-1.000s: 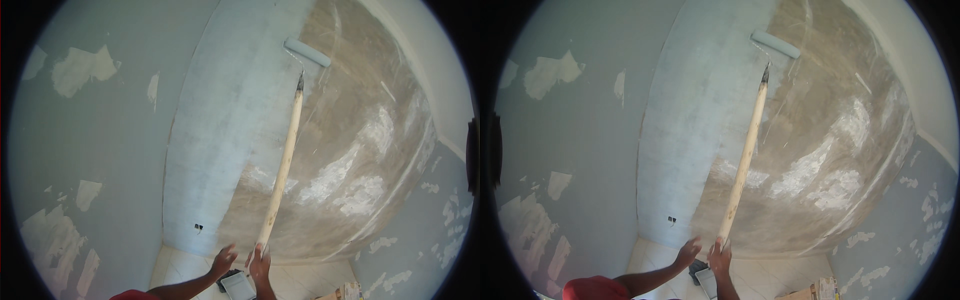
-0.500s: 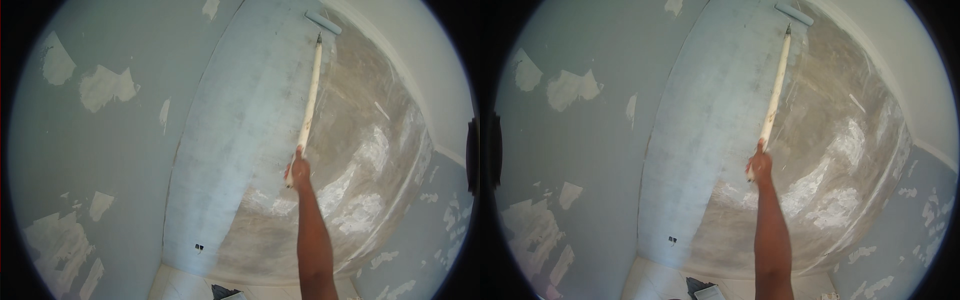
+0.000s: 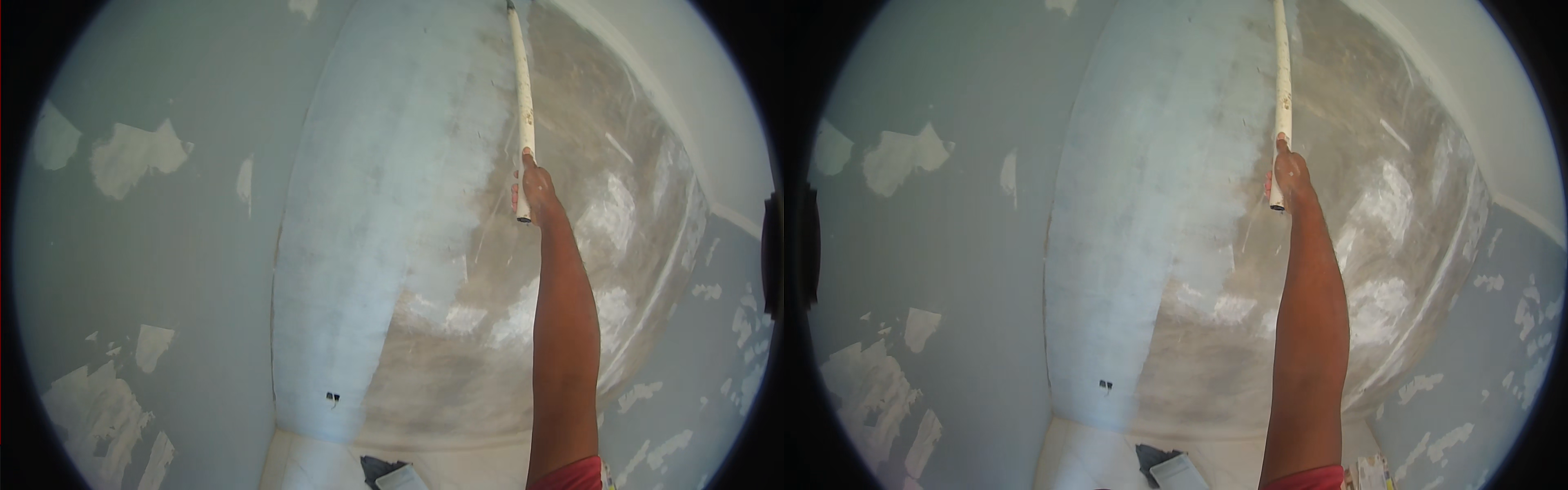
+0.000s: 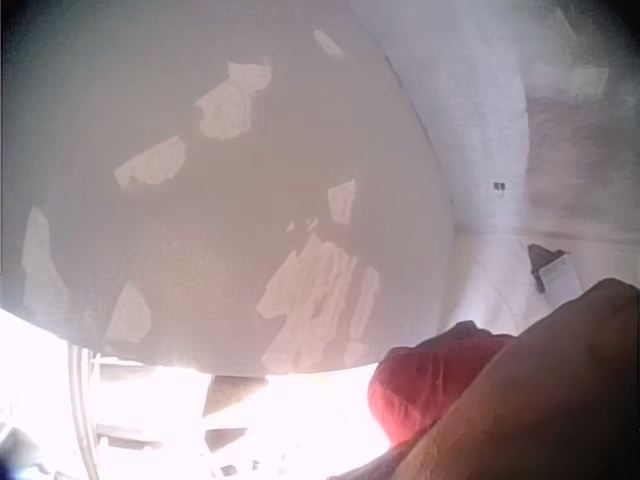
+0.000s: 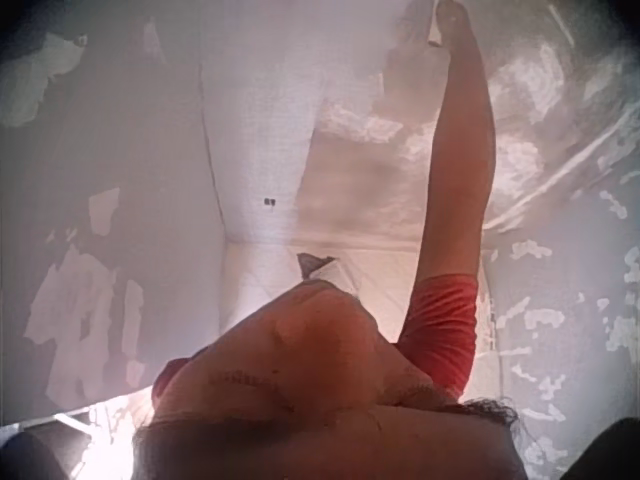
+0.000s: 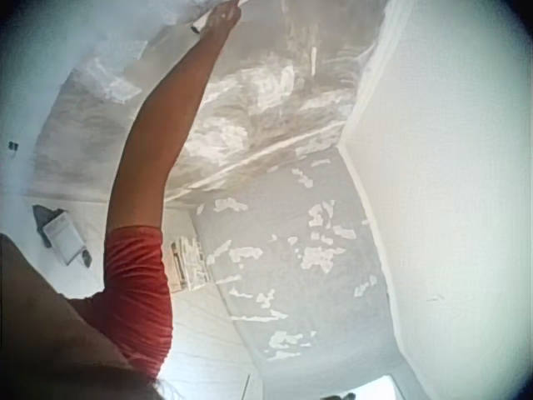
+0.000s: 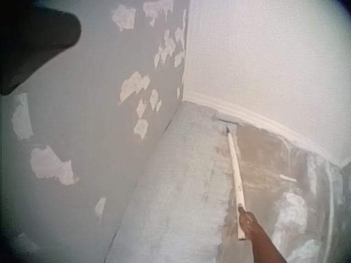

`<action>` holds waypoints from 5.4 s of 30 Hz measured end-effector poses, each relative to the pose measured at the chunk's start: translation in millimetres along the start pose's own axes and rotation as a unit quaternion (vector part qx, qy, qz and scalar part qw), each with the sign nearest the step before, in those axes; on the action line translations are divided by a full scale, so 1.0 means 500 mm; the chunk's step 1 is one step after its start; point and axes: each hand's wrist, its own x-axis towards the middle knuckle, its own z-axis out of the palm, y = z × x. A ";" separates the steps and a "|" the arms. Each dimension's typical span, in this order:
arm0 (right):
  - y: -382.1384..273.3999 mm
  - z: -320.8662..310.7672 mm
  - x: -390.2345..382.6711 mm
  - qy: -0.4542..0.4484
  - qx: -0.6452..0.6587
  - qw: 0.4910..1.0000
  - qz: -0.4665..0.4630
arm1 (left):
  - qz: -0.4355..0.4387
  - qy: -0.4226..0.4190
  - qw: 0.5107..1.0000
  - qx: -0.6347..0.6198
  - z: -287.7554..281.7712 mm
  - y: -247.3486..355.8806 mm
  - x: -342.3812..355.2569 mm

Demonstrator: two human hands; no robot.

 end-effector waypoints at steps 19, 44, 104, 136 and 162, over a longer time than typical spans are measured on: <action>0.775 0.106 -0.843 -0.024 -0.014 0.974 0.223 | 0.185 0.248 0.843 -0.441 -0.465 0.628 0.106; 0.818 -0.059 -1.541 -0.143 -0.185 0.872 0.429 | -0.254 -0.004 0.754 -0.605 0.193 0.580 -0.151; 0.599 0.095 -0.680 -0.095 0.008 0.979 0.181 | 0.322 0.512 0.764 -0.225 -0.733 0.914 0.221; 0.888 0.051 -1.209 -0.195 0.140 0.916 0.322 | 0.060 0.340 0.896 -0.279 -0.207 0.707 0.044; 0.394 0.123 -0.227 -0.064 0.146 0.986 0.053 | 0.350 0.361 0.805 -0.313 -1.146 1.127 0.298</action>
